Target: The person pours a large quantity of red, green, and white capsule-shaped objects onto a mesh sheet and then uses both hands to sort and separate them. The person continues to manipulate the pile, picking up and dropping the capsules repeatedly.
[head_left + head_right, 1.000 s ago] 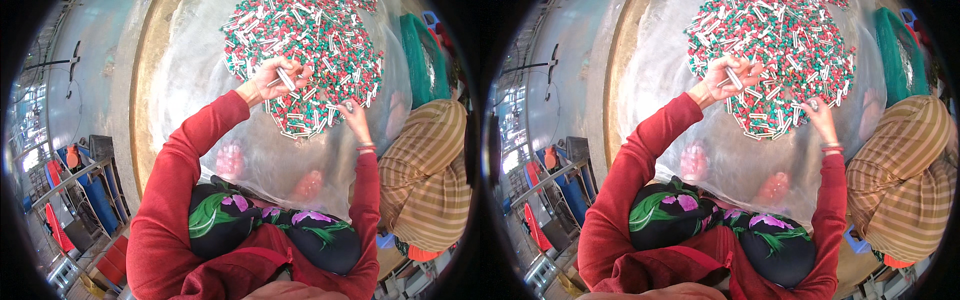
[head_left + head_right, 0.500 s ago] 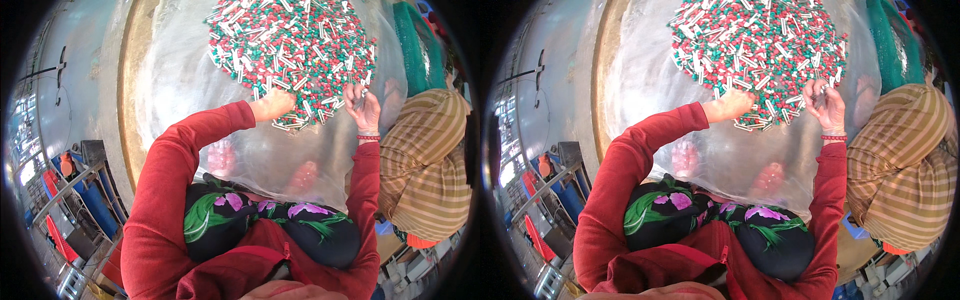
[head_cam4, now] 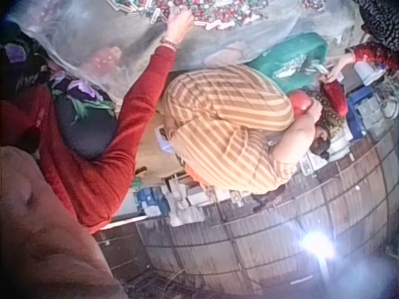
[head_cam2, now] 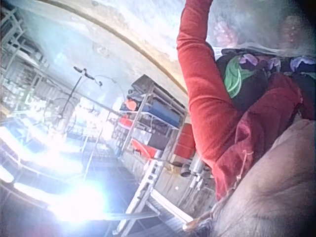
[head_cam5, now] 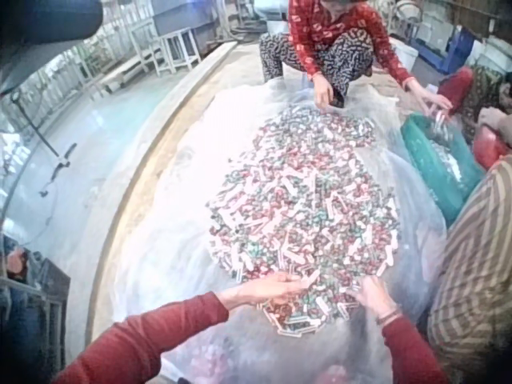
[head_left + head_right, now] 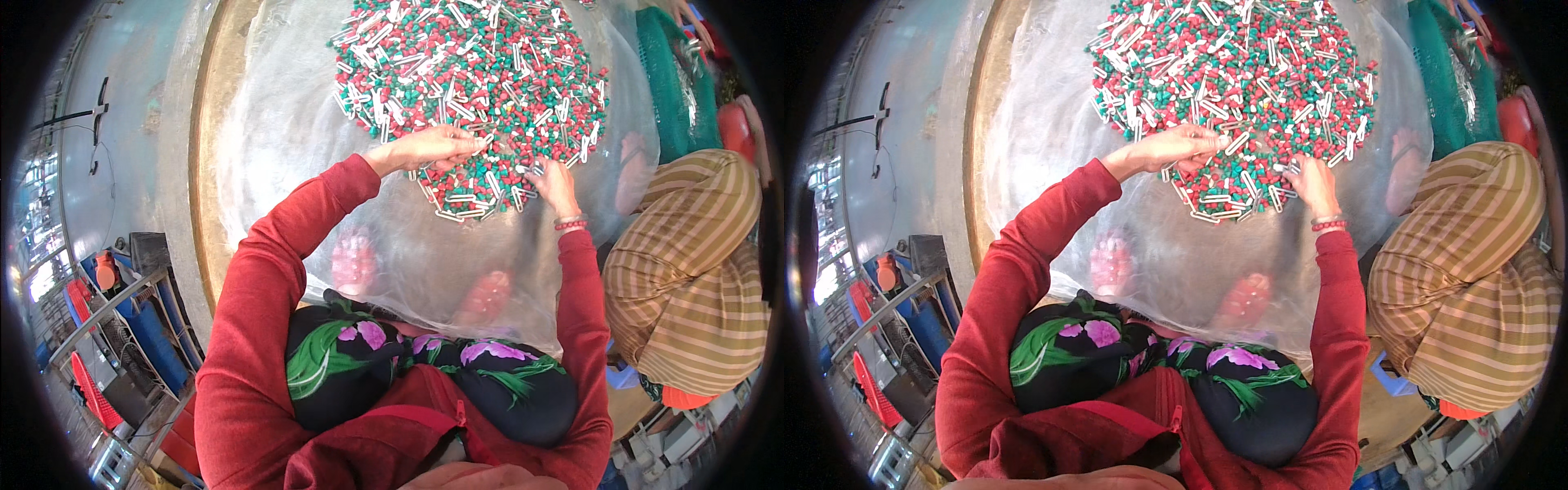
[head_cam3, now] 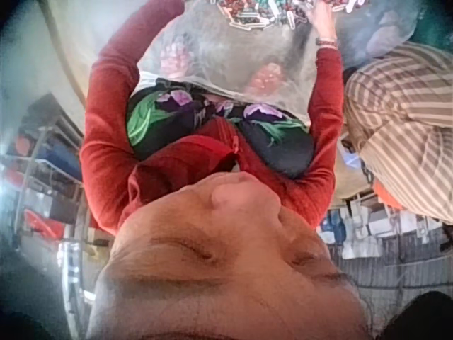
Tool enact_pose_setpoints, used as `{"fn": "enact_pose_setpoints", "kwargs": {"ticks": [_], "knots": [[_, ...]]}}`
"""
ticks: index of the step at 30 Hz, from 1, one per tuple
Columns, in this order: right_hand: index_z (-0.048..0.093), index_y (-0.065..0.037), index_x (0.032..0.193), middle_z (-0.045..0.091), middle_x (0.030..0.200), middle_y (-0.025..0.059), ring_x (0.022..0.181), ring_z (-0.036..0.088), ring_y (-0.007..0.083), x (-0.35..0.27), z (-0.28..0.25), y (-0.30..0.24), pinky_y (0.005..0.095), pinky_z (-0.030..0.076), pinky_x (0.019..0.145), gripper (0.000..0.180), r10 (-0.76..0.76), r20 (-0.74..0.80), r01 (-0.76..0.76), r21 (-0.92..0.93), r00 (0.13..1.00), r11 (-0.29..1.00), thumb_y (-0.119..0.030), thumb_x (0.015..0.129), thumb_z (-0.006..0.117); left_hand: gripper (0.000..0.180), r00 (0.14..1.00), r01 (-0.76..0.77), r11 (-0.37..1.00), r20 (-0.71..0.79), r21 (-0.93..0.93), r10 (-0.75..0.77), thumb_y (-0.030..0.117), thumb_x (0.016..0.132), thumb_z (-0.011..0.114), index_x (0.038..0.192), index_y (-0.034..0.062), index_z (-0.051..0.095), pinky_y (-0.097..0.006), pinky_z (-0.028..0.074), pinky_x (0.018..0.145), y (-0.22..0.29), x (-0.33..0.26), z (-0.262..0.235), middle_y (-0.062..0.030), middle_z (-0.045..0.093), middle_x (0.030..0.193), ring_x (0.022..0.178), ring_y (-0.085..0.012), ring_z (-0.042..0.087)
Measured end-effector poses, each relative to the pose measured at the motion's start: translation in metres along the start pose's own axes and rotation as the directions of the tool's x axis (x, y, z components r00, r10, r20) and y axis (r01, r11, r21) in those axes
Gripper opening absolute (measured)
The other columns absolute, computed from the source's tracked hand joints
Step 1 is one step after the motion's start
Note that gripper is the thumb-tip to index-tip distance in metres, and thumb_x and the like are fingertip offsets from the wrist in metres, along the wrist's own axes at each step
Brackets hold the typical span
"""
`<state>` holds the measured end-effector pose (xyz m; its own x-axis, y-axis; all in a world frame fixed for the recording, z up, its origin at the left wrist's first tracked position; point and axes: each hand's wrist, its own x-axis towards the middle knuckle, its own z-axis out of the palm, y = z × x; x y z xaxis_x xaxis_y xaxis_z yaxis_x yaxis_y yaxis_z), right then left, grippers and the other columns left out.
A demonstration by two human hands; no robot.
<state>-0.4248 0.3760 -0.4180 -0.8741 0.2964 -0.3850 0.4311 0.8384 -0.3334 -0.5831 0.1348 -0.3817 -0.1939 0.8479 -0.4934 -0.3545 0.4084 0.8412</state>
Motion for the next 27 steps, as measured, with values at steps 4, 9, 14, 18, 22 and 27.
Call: {"fn": "enact_pose_setpoints", "kwargs": {"ticks": [4, 9, 14, 18, 22, 27], "knots": [[0.061, -0.007, 0.08, 0.059, 0.068, -0.0012, 0.06, 0.051, 0.0038, 0.003, -0.021, -0.022, 0.019, 0.036, 0.047, 0.013, -0.044, 0.331, -0.237, 0.756, 0.943, 0.611, -0.017, 0.081, 0.068, 0.025, 0.989, 0.045, 0.932, 0.151, -0.36, 0.011, 0.028, 0.094, 0.05, 0.082, 0.0062, 0.054, -0.019, 0.027, 0.04, 0.022, -0.008, -0.001, 0.0023, 0.045, 0.068, 0.047, -0.0031, 0.032], [0.055, -0.008, 0.099, 0.058, 0.077, 0.0003, 0.056, 0.051, 0.0049, -0.015, -0.034, -0.046, 0.0141, 0.028, 0.039, 0.017, -0.241, 0.338, -0.342, 0.939, 0.91, 0.028, -0.015, 0.085, 0.063, 0.022, 0.996, -0.073, 0.977, 0.026, -0.2, 0.079, 0.025, 0.094, 0.05, 0.104, 0.0065, 0.054, -0.018, 0.031, 0.044, 0.009, 0.005, 0.003, 0.001, 0.049, 0.076, 0.054, -0.0031, 0.039], [0.052, -0.006, 0.116, 0.057, 0.086, 0.0006, 0.061, 0.051, 0.0042, -0.017, -0.029, -0.069, 0.0155, 0.029, 0.037, 0.03, -0.244, 0.244, -0.284, 0.948, 0.938, -0.143, -0.009, 0.087, 0.059, 0.044, 0.995, -0.056, 0.998, 0.089, 0.021, 0.054, 0.046, 0.09, 0.051, 0.114, 0.0093, 0.052, -0.02, 0.04, 0.056, 0.008, 0.001, 0.019, 0.005, 0.045, 0.076, 0.069, -0.0045, 0.043], [0.045, -0.006, 0.129, 0.055, 0.089, 0.0001, 0.06, 0.049, 0.0022, -0.018, -0.027, -0.081, 0.0161, 0.029, 0.037, 0.044, -0.195, 0.154, -0.178, 0.977, 0.969, -0.114, -0.009, 0.088, 0.058, 0.051, 0.991, -0.101, 0.945, -0.049, 0.313, 0.122, 0.044, 0.089, 0.054, 0.114, 0.0006, 0.05, -0.032, 0.046, 0.053, 0.01, 0.006, 0.029, -0.0088, 0.06, 0.084, 0.056, -0.0144, 0.056], [0.05, -0.006, 0.123, 0.054, 0.078, 0.0, 0.054, 0.047, 0.0021, -0.021, -0.052, -0.096, 0.0164, 0.026, 0.035, 0.035, -0.248, 0.248, -0.289, 0.946, 0.936, -0.145, -0.012, 0.089, 0.056, 0.047, 0.981, -0.188, 0.81, 0.073, 0.556, 0.178, 0.041, 0.089, 0.053, 0.109, -0.0013, 0.052, -0.039, 0.048, 0.058, 0.027, 0.001, 0.025, -0.0152, 0.063, 0.083, 0.065, -0.0213, 0.063], [0.052, -0.006, 0.109, 0.049, 0.064, -0.001, 0.051, 0.046, 0.0027, -0.018, -0.058, -0.075, 0.0161, 0.023, 0.034, 0.022, -0.235, 0.203, -0.195, 0.979, 0.951, 0.058, -0.014, 0.088, 0.056, 0.036, 0.924, -0.347, 0.879, 0.281, 0.326, 0.26, 0.036, 0.091, 0.05, 0.09, 0.0001, 0.054, -0.03, 0.04, 0.046, 0.031, -0.004, 0.02, -0.0084, 0.057, 0.069, 0.051, -0.0132, 0.052]]}}
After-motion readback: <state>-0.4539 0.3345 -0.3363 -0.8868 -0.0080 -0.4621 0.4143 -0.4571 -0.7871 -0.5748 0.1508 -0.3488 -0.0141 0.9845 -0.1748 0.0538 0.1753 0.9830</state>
